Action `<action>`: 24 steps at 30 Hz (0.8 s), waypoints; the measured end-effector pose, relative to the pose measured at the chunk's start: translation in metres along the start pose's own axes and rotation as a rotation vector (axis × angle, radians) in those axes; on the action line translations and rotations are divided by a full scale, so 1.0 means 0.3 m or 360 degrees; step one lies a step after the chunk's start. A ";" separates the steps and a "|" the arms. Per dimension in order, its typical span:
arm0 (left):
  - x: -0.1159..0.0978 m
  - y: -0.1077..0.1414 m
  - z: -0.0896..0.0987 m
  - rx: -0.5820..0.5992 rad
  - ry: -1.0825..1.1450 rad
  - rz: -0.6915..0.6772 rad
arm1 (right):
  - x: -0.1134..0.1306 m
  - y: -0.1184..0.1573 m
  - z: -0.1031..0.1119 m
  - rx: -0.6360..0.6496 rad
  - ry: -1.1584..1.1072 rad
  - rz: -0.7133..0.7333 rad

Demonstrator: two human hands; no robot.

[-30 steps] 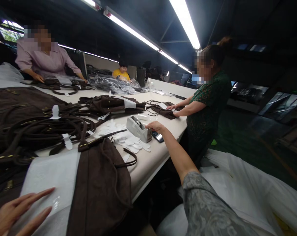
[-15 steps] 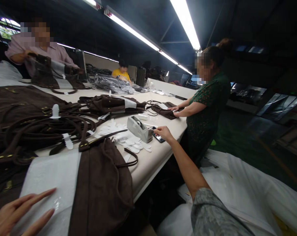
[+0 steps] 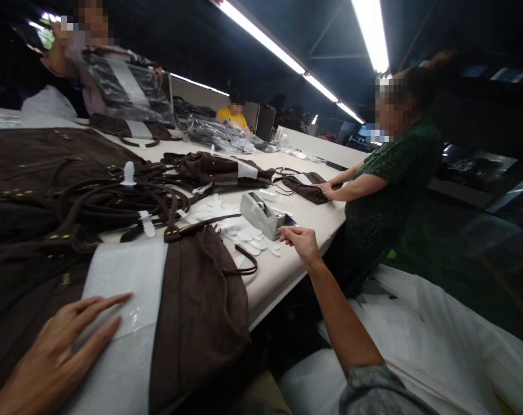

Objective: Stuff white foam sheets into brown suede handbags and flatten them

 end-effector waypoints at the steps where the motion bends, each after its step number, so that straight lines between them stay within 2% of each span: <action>1: -0.017 0.006 0.018 -0.0054 0.0118 0.0076 | 0.040 0.061 -0.039 0.0128 -0.0140 0.0012; 5: -0.108 0.011 0.046 0.0068 0.0319 0.0187 | 0.172 0.330 -0.245 0.0651 -0.0695 -0.0156; 8: -0.118 0.007 0.055 0.0060 0.0399 0.0199 | 0.237 0.498 -0.381 0.0800 -0.0726 -0.0277; 12: -0.104 0.023 0.054 0.0017 0.0477 0.0168 | 0.313 0.644 -0.540 0.0987 -0.0751 -0.0351; 15: -0.100 0.029 0.050 -0.0012 0.0512 0.0149 | 0.364 0.693 -0.637 0.1084 -0.0786 -0.0362; 19: -0.090 0.027 0.052 -0.0053 0.0599 0.0137 | 0.395 0.708 -0.744 0.1080 -0.0780 -0.0328; 24: -0.071 0.031 0.062 -0.0108 0.0738 0.0136 | 0.329 0.703 -0.850 0.0982 -0.0722 -0.0480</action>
Point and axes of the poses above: each hand's wrist, its own y-axis away from the middle knuckle, its own z-axis out of the back of the hand, x = y × z, the point moved 6 cm from there along -y, towards the middle knuckle
